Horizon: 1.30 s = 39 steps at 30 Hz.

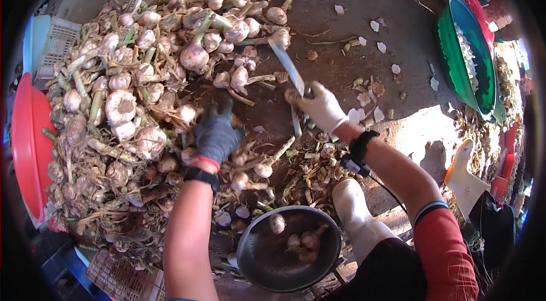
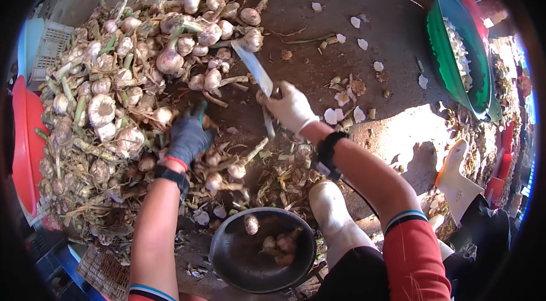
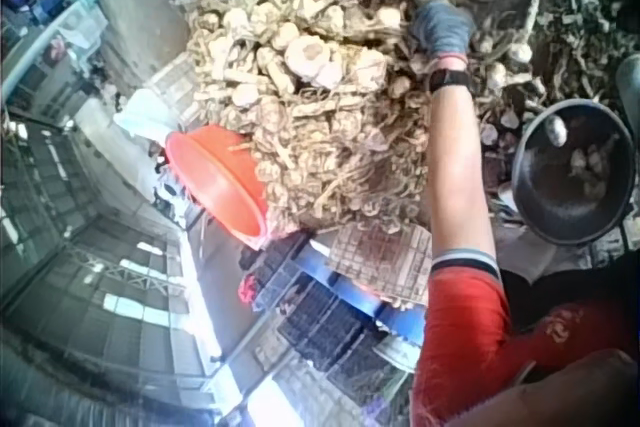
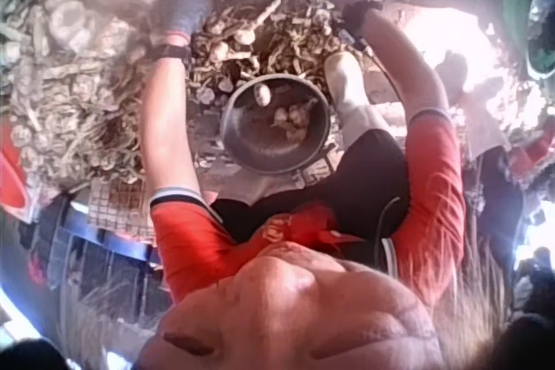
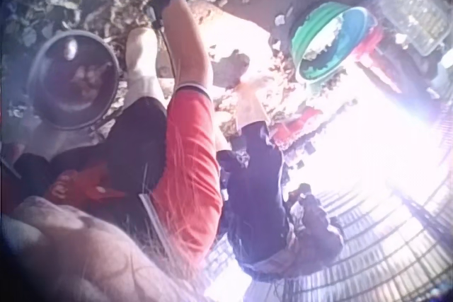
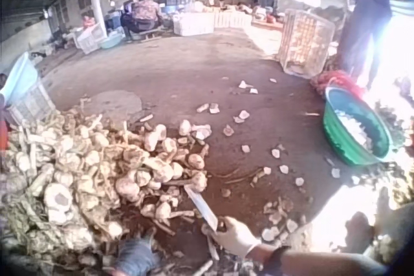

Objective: The person sorts through a pile of garlic, picking up individual bulbs and trimming the roots and stalks with a knife. Each trimmed bulb is then placed into a metal bowl, while the person occasionally moves debris aside to reach more garlic.

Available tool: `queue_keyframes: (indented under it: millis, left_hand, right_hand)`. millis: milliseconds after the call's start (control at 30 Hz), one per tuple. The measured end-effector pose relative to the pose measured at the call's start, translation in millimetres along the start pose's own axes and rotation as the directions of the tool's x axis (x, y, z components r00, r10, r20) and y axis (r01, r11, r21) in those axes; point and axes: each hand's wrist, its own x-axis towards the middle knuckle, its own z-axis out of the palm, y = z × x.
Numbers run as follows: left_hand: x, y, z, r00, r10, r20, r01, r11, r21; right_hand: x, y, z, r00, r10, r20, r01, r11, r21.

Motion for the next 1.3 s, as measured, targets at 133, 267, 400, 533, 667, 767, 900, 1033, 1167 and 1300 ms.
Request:
queue_keyframes:
  millis: [133,267,400,533,667,767,900,1033,1167,1300]
  left_hand:
    - [-73,2,48,0.972,0.202,-0.121,-0.196,0.979,0.055]
    - [-140,34,45,0.894,0.352,-0.278,-0.368,0.930,-0.004]
    - [-152,5,10,0.980,-0.005,0.198,0.081,0.922,-0.380]
    - [-81,3,-48,0.974,-0.040,-0.224,0.044,0.999,0.016]
    - [-29,-10,-64,0.971,-0.148,-0.188,0.211,0.899,0.383]
    - [-20,-36,-17,0.938,-0.082,-0.337,0.217,0.898,0.384]
    - [-77,-18,56,0.999,-0.055,0.000,0.054,0.994,0.096]
    - [-121,-15,49,0.985,-0.011,0.173,0.050,0.974,-0.222]
    - [-99,4,-22,0.989,-0.111,-0.101,0.083,0.964,-0.251]
    - [-37,-10,-60,0.945,-0.148,-0.292,0.151,0.988,-0.013]
  right_hand:
    - [-55,14,38,0.975,0.128,0.180,-0.141,0.988,0.062]
    - [-97,72,74,0.954,0.036,0.299,-0.022,0.999,-0.050]
    - [-105,57,41,0.971,-0.063,0.231,0.078,0.995,-0.057]
    - [-102,40,0,0.965,0.125,0.229,-0.125,0.992,-0.014]
    - [-109,49,-5,0.989,-0.054,0.138,0.072,0.989,-0.131]
    - [-119,42,-11,0.986,0.003,0.166,0.010,0.997,-0.073]
    - [-122,55,-24,0.995,-0.016,0.099,0.031,0.989,-0.143]
    - [-125,58,-25,0.990,-0.022,0.139,0.041,0.990,-0.138]
    - [-126,57,-27,0.994,-0.015,0.112,0.026,0.995,-0.101]
    - [-125,48,-32,0.989,-0.042,0.140,0.052,0.997,-0.064]
